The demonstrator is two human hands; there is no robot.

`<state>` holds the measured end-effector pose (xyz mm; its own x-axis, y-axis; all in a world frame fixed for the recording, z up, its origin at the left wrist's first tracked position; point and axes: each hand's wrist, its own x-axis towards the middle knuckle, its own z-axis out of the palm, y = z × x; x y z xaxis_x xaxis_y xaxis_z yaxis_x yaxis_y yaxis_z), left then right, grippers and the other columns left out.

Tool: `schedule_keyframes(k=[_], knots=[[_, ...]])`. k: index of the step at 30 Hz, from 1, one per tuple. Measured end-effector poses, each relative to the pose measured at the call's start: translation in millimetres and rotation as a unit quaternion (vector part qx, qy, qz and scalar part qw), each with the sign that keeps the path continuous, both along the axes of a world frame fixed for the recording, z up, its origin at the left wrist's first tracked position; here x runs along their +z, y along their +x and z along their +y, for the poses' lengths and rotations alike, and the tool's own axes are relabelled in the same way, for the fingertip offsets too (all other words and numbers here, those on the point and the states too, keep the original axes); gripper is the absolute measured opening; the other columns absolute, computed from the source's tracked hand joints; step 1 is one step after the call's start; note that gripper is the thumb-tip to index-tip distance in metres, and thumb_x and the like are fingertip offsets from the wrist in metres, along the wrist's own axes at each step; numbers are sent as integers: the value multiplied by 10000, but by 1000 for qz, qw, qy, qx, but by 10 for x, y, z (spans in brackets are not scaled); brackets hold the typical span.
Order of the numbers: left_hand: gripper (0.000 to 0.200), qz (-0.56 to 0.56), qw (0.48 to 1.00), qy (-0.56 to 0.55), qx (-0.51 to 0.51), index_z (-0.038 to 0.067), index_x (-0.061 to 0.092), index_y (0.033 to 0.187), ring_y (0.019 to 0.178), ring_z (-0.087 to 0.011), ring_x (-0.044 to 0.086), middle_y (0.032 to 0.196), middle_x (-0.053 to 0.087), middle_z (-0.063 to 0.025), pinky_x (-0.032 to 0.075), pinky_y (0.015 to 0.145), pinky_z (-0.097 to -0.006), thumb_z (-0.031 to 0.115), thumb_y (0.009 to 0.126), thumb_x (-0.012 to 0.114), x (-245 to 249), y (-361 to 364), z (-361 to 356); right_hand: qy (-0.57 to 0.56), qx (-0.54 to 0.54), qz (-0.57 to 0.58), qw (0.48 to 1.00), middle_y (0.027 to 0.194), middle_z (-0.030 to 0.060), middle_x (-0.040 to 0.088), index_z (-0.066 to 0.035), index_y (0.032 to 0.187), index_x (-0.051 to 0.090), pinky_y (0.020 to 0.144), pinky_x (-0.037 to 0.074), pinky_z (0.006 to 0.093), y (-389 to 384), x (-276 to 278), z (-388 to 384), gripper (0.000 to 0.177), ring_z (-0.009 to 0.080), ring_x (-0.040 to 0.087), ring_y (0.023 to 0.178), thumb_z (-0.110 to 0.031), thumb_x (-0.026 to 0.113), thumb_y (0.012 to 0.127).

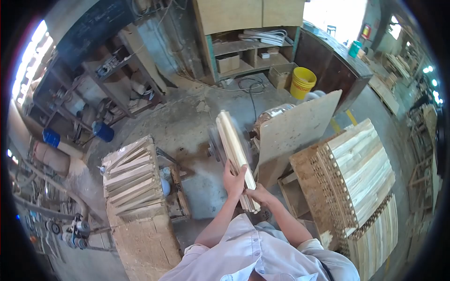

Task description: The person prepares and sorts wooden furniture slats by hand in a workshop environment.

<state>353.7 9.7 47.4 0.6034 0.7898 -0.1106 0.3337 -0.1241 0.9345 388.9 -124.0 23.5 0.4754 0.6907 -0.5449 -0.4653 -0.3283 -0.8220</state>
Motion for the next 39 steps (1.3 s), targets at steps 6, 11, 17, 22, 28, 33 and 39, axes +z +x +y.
schedule_keyframes(k=[6,11,17,22,28,33,39], knots=[[772,89,935,336,-65,73,403,1533,1522,-481,69,1625,144,-322,106,1220,-598,482,919,628,-71,254,144,90,30,219,971,1097,101,709,-48,1271,606,836,597,389,441,-362,208,501,234,716,969,-362,643,882],[773,99,886,435,-127,48,343,1554,1521,-475,98,1644,181,-247,100,1221,-610,444,944,604,-128,586,444,107,52,248,962,1061,92,718,-74,1206,634,832,592,386,716,-367,324,457,231,720,918,-381,648,868],[747,116,875,455,-120,21,362,1532,1517,-476,116,1623,202,-273,103,1212,-623,447,960,584,-104,785,334,142,37,294,945,1072,107,723,-53,1246,620,844,595,414,828,-549,225,499,253,724,920,-372,670,865],[756,112,868,469,-119,-17,360,1520,1519,-476,116,1620,207,-280,95,1217,-620,420,948,592,-111,846,395,132,64,306,941,1140,152,712,-5,1287,598,921,575,429,733,-690,125,561,288,720,1000,-369,657,865],[828,115,876,446,-145,-71,279,1533,1518,-479,116,1617,201,-287,90,1214,-623,274,867,630,-201,609,213,67,85,203,973,1232,128,673,-26,1392,522,946,564,413,389,-674,-276,604,242,682,1103,-350,663,903],[866,121,875,450,-131,-53,283,1541,1516,-478,129,1631,180,-275,85,1234,-594,281,827,642,-163,787,442,43,18,179,983,1157,81,699,-31,1361,560,896,581,391,512,-512,28,550,212,700,1050,-355,673,931],[787,128,873,455,-121,-49,318,1531,1515,-479,133,1625,212,-273,67,1232,-600,323,886,571,-284,1151,848,-7,63,108,992,1251,172,651,5,1372,552,920,564,397,769,-224,363,729,233,670,1103,-490,682,853]])
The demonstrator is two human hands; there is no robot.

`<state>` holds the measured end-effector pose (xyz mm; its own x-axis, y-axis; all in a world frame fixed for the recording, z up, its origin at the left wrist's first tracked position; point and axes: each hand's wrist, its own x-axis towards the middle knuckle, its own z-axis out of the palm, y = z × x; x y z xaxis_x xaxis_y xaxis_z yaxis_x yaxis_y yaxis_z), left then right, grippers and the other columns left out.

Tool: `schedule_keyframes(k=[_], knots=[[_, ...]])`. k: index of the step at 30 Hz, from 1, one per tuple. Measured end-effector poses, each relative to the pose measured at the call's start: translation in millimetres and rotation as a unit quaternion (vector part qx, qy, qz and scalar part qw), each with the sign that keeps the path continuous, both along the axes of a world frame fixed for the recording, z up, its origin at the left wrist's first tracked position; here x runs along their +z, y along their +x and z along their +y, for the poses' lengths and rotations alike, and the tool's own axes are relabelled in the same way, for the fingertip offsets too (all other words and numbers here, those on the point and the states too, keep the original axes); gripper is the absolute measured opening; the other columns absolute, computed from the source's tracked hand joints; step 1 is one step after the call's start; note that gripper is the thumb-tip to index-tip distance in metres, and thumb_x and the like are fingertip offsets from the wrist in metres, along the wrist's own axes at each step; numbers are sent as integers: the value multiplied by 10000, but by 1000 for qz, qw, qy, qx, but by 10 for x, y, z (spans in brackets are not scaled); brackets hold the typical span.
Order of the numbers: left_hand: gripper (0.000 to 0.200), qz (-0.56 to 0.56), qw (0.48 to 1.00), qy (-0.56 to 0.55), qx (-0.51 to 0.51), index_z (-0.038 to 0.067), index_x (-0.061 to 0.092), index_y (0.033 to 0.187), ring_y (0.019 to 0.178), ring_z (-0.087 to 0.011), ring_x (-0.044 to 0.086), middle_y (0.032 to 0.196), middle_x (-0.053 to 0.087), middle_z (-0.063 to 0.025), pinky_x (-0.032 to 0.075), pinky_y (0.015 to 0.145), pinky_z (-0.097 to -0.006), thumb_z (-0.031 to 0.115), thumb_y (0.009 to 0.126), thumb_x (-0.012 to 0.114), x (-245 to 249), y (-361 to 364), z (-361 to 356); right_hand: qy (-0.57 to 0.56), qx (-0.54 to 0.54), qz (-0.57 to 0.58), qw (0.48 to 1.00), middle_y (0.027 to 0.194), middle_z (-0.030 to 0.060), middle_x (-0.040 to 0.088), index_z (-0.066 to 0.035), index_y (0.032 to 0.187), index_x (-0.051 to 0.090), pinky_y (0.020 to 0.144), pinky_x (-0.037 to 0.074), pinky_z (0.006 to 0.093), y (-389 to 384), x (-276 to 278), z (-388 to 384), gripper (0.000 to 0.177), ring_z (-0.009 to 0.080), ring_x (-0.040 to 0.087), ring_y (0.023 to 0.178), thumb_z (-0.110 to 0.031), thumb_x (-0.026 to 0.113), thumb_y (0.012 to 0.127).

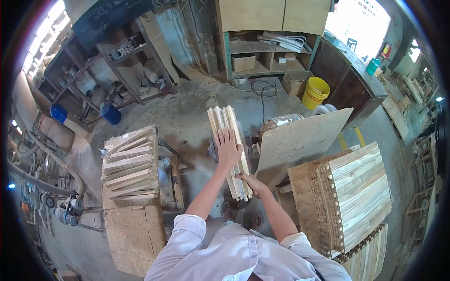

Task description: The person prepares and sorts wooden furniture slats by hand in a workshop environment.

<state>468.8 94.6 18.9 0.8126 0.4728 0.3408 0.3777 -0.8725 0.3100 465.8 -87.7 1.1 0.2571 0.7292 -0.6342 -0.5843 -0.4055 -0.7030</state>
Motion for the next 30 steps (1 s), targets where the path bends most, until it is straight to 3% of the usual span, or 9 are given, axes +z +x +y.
schedule_keyframes(k=[5,8,9,18,21,25,28,30], knots=[[816,18,1000,-15,-7,-52,279,1545,1516,-489,112,1632,181,-280,65,1221,-623,284,874,598,-2,-376,-399,29,-27,-40,998,1292,188,625,73,1380,525,1029,458,370,-353,-421,-336,797,234,606,1175,-476,699,828],[835,23,999,-27,-11,-55,259,1550,1515,-496,109,1632,167,-287,72,1216,-631,257,861,613,41,-580,-642,-12,-16,-47,999,1268,176,637,71,1369,538,1018,468,364,-519,-215,-586,774,231,613,1161,-450,717,824],[842,24,999,-30,-11,-55,254,1552,1514,-499,108,1632,163,-290,74,1215,-634,248,856,617,49,-629,-703,20,-25,-31,999,1237,169,650,53,1376,542,997,483,370,-568,-420,-643,762,229,627,1129,-425,734,814],[879,37,998,-46,-4,-68,255,1545,1498,-527,118,1619,168,-308,88,1197,-663,257,822,635,53,-823,-1012,-20,-14,10,1000,1186,142,663,36,1359,557,934,517,370,-744,-587,-1000,714,213,648,1070,-394,746,822],[907,40,998,-52,-3,-75,243,1546,1496,-533,115,1615,171,-310,88,1192,-673,257,804,647,57,-857,-1058,-18,20,39,999,1276,114,597,-18,1449,438,970,506,392,-727,-603,-1071,736,223,610,1130,-322,734,848],[912,52,996,-75,-2,-81,273,1532,1490,-544,121,1604,190,-321,90,1185,-687,262,781,660,109,-874,-1058,-46,15,58,997,1282,103,596,-19,1445,450,996,486,385,-733,-333,-1065,712,218,586,1164,-307,727,856],[882,34,998,-51,4,-85,311,1515,1486,-546,135,1591,218,-325,94,1184,-688,267,783,657,74,-762,-911,-57,9,22,998,1291,97,593,-24,1455,440,1004,476,384,-641,-487,-981,727,223,579,1170,-311,731,853],[832,-3,999,-53,10,-92,336,1497,1484,-530,163,1573,253,-325,116,1197,-661,263,809,641,155,-578,-675,-25,14,32,999,1303,137,599,-17,1427,474,1012,488,419,-394,-436,-785,698,263,597,1175,-387,672,869]])
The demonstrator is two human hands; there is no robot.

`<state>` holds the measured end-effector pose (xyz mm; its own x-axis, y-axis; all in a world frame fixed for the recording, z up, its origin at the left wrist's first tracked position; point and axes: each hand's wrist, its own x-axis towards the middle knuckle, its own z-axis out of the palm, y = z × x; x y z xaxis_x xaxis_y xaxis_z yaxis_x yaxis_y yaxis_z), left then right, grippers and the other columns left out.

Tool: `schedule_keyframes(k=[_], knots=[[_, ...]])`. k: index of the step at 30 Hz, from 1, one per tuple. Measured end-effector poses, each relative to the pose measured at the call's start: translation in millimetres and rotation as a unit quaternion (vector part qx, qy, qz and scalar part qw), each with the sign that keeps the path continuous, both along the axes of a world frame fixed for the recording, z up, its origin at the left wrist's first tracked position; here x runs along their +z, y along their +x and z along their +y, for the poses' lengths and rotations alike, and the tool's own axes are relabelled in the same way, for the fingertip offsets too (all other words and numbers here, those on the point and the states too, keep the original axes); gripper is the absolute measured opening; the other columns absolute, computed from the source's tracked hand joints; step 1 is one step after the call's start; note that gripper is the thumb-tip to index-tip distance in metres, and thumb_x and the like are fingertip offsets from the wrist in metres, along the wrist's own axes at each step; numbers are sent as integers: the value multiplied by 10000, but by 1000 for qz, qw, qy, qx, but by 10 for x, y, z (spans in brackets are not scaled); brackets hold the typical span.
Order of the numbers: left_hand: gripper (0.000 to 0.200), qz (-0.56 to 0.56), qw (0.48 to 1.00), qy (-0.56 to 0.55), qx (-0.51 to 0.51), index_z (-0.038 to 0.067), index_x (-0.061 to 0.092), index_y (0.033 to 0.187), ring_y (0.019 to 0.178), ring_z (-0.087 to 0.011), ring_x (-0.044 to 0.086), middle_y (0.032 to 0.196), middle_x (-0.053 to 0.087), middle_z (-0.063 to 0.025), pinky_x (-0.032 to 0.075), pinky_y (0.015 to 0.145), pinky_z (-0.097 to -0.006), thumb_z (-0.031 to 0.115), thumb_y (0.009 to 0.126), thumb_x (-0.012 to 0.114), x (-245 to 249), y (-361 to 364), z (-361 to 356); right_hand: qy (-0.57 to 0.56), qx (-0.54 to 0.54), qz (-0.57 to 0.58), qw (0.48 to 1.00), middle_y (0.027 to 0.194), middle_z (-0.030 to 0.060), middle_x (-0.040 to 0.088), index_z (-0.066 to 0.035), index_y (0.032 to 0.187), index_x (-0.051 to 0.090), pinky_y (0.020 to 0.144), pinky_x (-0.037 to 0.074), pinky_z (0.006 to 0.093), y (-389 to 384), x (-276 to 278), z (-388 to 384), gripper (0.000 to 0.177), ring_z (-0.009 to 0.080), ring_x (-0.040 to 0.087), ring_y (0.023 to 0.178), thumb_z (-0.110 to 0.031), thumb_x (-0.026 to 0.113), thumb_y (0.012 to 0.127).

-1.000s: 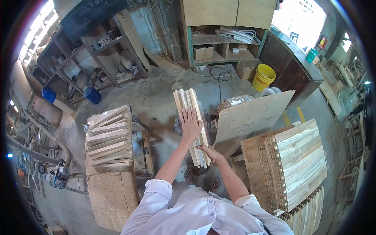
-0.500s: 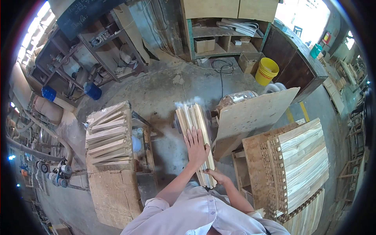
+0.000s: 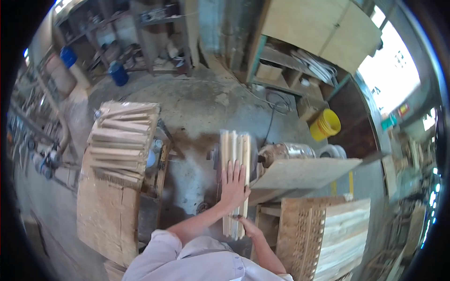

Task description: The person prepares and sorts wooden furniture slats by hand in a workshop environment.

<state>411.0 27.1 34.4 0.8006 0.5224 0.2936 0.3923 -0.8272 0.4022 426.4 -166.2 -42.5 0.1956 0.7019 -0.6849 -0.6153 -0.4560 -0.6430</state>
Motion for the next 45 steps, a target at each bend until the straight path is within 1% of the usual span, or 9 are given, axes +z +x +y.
schedule_keyframes(k=[2,4,7,15,18,25,29,35,45], knots=[[824,-19,1000,18,1,-98,342,1491,1479,-520,186,1562,271,-323,137,1202,-642,274,823,647,118,288,305,-12,-6,27,1000,1306,173,603,6,1387,508,1010,501,444,281,244,396,696,294,618,1162,-445,625,870],[828,-64,997,38,6,-61,314,1521,1463,-509,219,1544,296,-321,167,1203,-618,304,859,653,131,605,567,158,55,212,963,1236,230,629,56,1293,558,967,534,493,632,158,720,718,352,659,1080,-502,571,842],[847,-53,998,22,4,1,270,1560,1450,-508,232,1545,303,-305,180,1197,-612,334,885,658,106,854,727,236,10,303,923,1136,245,651,90,1226,574,908,558,508,648,334,977,743,383,677,974,-520,565,802],[832,22,1000,-12,-16,76,182,1608,1491,-486,186,1622,208,-252,156,1214,-598,337,937,599,186,406,114,248,-63,342,904,1134,242,654,92,1302,541,951,534,515,-44,335,346,813,388,667,989,-536,591,788],[843,39,999,-12,-19,52,179,1603,1496,-481,175,1626,201,-250,146,1218,-592,325,927,602,265,193,-150,215,-80,315,921,1086,240,648,70,1240,577,873,540,494,-286,402,106,782,383,655,907,-547,558,760],[864,50,998,-19,-17,-88,246,1536,1513,-464,149,1616,191,-288,121,1229,-574,278,871,658,249,-5,-284,196,-16,311,930,1198,236,651,53,1339,532,955,554,514,-242,225,-121,730,396,682,1068,-441,632,811],[834,-31,999,-5,5,-87,372,1480,1516,-480,128,1610,207,-304,83,1225,-605,342,848,704,181,283,145,184,3,277,943,1222,212,661,27,1343,536,940,563,483,140,299,281,655,349,690,1075,-426,605,875],[850,13,999,34,33,-63,437,1461,1520,-480,96,1590,275,-288,11,1207,-651,533,888,633,179,578,655,109,-20,125,986,1203,170,662,-25,1331,541,915,569,441,394,529,750,612,283,696,1044,-446,625,895],[842,-2,1000,5,10,-76,381,1491,1513,-486,115,1619,203,-291,72,1220,-611,517,934,594,52,2,50,37,-21,36,998,1199,140,647,16,1325,556,931,531,380,-167,351,126,671,246,650,1079,-438,694,850]])
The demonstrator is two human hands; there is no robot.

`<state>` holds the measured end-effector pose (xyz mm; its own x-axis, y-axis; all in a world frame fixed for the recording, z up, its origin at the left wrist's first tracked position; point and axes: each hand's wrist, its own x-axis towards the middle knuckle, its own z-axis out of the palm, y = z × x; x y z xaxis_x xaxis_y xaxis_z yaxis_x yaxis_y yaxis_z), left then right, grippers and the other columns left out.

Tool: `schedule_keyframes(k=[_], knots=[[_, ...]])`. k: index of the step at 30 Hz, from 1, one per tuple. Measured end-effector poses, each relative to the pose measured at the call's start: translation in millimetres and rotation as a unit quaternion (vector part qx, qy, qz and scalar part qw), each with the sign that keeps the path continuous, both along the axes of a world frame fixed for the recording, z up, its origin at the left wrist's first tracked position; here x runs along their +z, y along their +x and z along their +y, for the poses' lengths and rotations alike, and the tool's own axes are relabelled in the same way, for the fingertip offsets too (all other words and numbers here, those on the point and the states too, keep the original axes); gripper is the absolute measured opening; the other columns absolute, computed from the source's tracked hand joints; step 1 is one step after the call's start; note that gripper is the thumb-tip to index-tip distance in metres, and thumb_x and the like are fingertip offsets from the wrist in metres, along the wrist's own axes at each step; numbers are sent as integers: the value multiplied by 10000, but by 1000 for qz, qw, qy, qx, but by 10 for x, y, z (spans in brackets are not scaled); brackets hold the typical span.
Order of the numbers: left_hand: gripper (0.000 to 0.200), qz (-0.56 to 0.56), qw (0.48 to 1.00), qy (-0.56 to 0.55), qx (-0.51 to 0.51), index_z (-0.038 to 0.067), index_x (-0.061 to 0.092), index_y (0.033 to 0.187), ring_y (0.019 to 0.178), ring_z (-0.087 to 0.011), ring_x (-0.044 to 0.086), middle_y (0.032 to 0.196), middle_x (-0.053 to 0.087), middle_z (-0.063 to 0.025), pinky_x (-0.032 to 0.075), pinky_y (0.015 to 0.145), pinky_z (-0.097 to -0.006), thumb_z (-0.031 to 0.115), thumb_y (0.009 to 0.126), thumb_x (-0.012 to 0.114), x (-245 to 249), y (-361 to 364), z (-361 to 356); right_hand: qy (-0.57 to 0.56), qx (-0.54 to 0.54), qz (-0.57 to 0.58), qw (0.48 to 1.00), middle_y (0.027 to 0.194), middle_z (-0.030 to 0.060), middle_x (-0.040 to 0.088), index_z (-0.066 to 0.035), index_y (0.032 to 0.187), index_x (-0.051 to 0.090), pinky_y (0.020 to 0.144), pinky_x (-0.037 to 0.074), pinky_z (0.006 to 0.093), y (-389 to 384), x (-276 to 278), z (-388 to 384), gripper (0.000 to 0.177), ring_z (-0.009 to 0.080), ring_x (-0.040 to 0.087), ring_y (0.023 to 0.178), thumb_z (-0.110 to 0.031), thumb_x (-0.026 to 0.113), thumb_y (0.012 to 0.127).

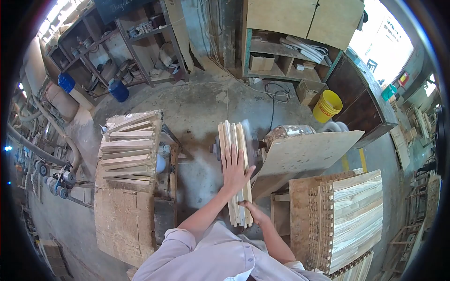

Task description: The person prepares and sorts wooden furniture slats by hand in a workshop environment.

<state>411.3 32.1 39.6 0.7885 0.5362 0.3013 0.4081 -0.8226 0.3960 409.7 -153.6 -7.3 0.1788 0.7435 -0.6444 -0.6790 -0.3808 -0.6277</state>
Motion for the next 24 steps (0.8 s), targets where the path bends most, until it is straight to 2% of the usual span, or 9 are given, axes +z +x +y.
schedule_keyframes(k=[7,10,13,14,17,18,21,22,24], knots=[[836,22,999,-22,-10,-83,398,1474,1497,-485,171,1600,236,-297,75,1218,-617,505,924,620,23,-253,-246,-9,12,14,1000,1235,127,642,22,1373,520,961,520,381,-186,-150,-366,721,229,641,1105,-420,719,839],[834,0,1000,-26,-14,-86,418,1456,1490,-474,201,1571,293,-289,79,1218,-619,495,905,650,55,-211,-150,-34,5,28,999,1278,173,632,29,1334,564,988,514,412,-144,-195,-329,691,268,637,1133,-446,680,846],[866,-4,1000,-7,-26,-91,426,1447,1481,-479,214,1568,303,-285,106,1216,-613,539,894,639,133,-52,53,48,9,161,986,1212,200,658,45,1308,569,965,532,457,26,-410,-168,656,309,674,1045,-411,647,844],[875,-8,1000,2,-20,-77,421,1454,1477,-487,222,1550,325,-308,112,1217,-610,557,890,634,152,36,124,74,5,186,980,1140,223,675,55,1291,574,931,537,499,63,-83,22,686,366,690,951,-446,620,824],[881,-17,999,7,-33,-62,394,1476,1474,-490,227,1522,354,-336,110,1215,-613,556,893,630,160,363,347,202,13,286,937,1215,232,656,15,1367,519,911,558,533,277,-176,339,752,414,668,1045,-496,603,821],[884,-24,999,4,-27,-33,347,1515,1475,-499,217,1502,371,-356,83,1216,-620,548,907,618,155,478,399,190,-24,254,948,1154,256,653,9,1331,538,863,558,535,310,-118,431,776,437,659,984,-558,579,802],[877,-57,998,5,-16,-9,313,1539,1473,-511,205,1507,362,-356,57,1219,-623,541,923,607,11,748,522,249,-92,286,921,1074,260,648,1,1285,560,812,553,525,400,-50,644,764,411,650,916,-577,594,787],[871,-40,999,-4,-19,3,294,1552,1474,-520,189,1518,340,-357,39,1219,-627,540,934,593,26,765,544,236,-90,254,934,1026,259,640,2,1257,567,768,550,502,401,48,679,756,396,642,868,-589,592,787],[873,-27,999,-14,-16,2,290,1554,1475,-522,185,1526,325,-354,38,1218,-629,542,936,588,30,742,510,220,-89,239,941,1027,253,646,6,1245,578,770,555,496,368,81,634,752,400,647,871,-593,585,789]])
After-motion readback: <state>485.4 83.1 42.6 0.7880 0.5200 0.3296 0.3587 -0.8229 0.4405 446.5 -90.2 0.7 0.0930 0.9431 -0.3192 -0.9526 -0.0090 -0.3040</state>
